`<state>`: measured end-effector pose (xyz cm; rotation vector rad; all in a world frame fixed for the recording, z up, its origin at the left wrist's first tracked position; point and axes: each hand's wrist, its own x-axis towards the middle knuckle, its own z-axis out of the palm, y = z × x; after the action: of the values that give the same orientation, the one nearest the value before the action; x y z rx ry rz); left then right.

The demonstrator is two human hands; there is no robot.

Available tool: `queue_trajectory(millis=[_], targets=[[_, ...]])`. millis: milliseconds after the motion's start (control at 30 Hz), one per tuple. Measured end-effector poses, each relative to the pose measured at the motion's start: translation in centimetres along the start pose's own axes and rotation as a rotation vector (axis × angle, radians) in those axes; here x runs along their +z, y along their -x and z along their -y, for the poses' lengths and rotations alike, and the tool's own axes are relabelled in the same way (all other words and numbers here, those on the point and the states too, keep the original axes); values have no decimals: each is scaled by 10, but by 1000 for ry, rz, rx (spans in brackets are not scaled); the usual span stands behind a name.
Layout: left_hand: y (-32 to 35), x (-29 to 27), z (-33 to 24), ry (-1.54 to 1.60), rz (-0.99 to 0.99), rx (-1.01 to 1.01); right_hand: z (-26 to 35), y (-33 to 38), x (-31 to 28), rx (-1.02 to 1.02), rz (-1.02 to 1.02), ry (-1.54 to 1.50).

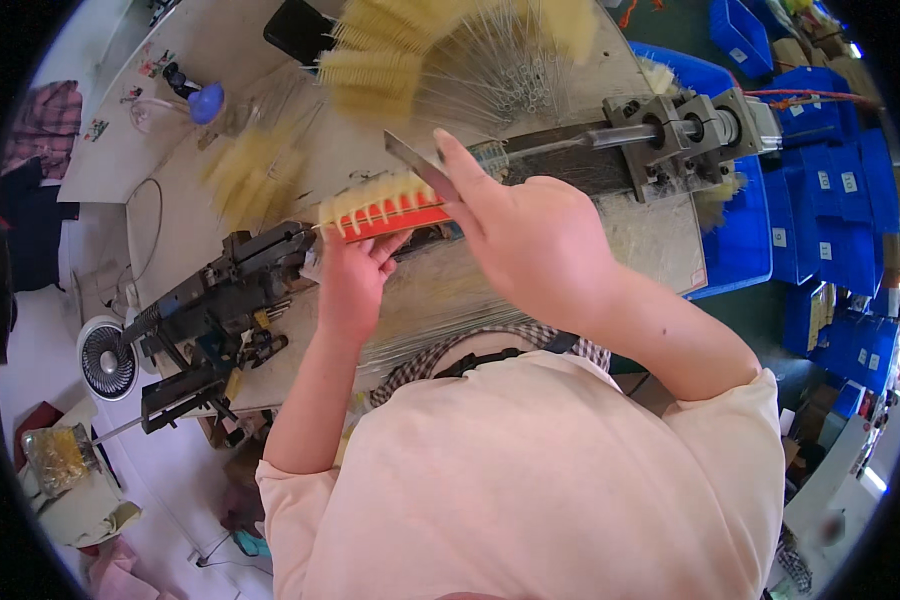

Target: The person manufactures wire brushes by loading bristles between metal wires inside a fixture, smoothing the fibers with a metal tool, and using a machine to twist the wires into brushes.

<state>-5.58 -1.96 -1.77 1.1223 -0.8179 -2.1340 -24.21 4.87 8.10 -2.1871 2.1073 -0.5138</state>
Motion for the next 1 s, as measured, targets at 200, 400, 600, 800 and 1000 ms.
queue_trajectory(millis=[200, 400, 600, 800, 1000], targets=[[21, -6, 20, -154, 0, -30, -37, 38, 26, 284, 47, -867], [101, -100, 37, 280, -264, 144, -86, 80, 56, 427, 353, -570], [180, -217, 52, 640, -1245, 440, -106, 105, 74, 325, 656, -122], [163, -199, 39, 438, -1232, 621, -109, 96, 75, 129, 664, 37], [187, -294, 31, 310, -1553, 561, -103, 113, 69, 179, 641, -6]])
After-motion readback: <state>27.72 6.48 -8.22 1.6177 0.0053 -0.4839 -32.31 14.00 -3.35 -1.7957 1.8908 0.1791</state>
